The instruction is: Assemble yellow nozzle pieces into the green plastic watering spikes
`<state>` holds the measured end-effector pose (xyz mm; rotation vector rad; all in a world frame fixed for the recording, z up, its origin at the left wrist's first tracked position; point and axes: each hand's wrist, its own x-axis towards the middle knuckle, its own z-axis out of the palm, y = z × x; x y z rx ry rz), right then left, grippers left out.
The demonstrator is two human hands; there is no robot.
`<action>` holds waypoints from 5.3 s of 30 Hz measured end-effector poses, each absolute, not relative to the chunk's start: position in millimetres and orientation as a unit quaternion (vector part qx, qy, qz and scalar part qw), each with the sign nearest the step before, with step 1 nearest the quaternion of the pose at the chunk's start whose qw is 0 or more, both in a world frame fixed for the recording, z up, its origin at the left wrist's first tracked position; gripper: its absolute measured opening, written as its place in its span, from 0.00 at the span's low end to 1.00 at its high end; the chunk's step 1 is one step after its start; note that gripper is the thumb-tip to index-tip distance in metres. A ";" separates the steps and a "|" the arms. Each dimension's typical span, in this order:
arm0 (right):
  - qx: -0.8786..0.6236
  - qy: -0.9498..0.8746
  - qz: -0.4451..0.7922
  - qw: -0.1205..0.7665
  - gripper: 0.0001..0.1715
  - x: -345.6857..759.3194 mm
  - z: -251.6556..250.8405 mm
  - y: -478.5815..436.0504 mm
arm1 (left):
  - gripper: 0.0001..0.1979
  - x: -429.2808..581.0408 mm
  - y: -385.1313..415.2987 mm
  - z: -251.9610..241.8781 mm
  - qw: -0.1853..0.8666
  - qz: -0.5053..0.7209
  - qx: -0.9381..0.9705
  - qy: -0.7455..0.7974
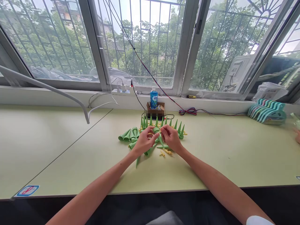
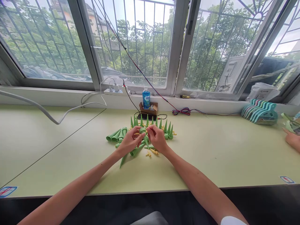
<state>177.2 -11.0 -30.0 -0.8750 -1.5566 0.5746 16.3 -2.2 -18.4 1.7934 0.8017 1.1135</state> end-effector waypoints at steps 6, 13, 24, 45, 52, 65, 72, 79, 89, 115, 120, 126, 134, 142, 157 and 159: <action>-0.394 -0.672 0.243 0.578 0.16 177.8 -31.5 -9.9 | 0.17 15.6 -0.4 -21.2 0.321 0.462 0.756 0.334; -0.419 -0.668 0.244 0.564 0.19 179.5 -31.4 -8.7 | 0.14 16.9 -3.1 -20.8 0.269 0.475 0.770 0.331; -0.414 -0.645 0.225 0.602 0.16 178.3 -30.0 -11.0 | 0.18 21.4 -6.5 -14.3 0.380 0.501 0.710 0.318; -0.386 -0.678 0.218 0.587 0.15 177.3 -27.6 -17.5 | 0.31 16.3 -4.9 -9.5 0.658 0.357 0.586 0.310; -0.396 -0.680 0.211 0.580 0.17 177.8 -28.0 -15.6 | 0.26 15.5 -4.7 -11.3 0.605 0.382 0.622 0.318; -0.419 -0.697 0.158 0.561 0.17 178.6 -27.2 -13.7 | 0.17 14.5 -5.0 -13.1 0.420 0.429 0.729 0.329; -0.420 -0.693 0.166 0.561 0.16 178.3 -27.7 -12.9 | 0.16 14.9 -1.1 -16.8 0.271 0.483 0.762 0.336; -0.417 -0.688 0.167 0.570 0.15 177.9 -28.9 -13.1 | 0.13 18.2 -1.1 -19.2 0.296 0.488 0.745 0.346; -0.421 -0.647 0.147 0.619 0.13 179.4 -28.9 -12.7 | 0.19 18.4 -1.6 -17.0 0.423 0.474 0.692 0.342; -0.390 -0.677 0.183 0.597 0.12 179.8 -29.7 -13.4 | 0.22 11.3 -3.5 -7.6 0.538 0.383 0.682 0.314; -0.393 -0.679 0.185 0.592 0.13 179.4 -30.9 -11.8 | 0.15 11.5 -4.6 -11.0 0.470 0.410 0.711 0.323; -0.395 -0.686 0.188 0.582 0.13 178.4 -31.2 -11.5 | 0.15 12.4 -3.2 -14.4 0.416 0.461 0.710 0.333; -0.399 -0.686 0.194 0.577 0.16 176.7 -30.3 -11.2 | 0.17 12.4 0.1 -16.8 0.366 0.496 0.710 0.340; -0.397 -0.688 0.194 0.576 0.17 175.6 -29.9 -10.7 | 0.15 11.1 2.5 -20.2 0.308 0.510 0.734 0.326; -0.407 -0.691 0.178 0.571 0.17 174.1 -31.3 -10.3 | 0.10 16.4 -3.7 -18.3 0.242 0.517 0.749 0.336; -0.404 -0.688 0.183 0.574 0.18 173.6 -30.6 -11.5 | 0.12 17.4 -4.9 -17.6 0.269 0.517 0.737 0.343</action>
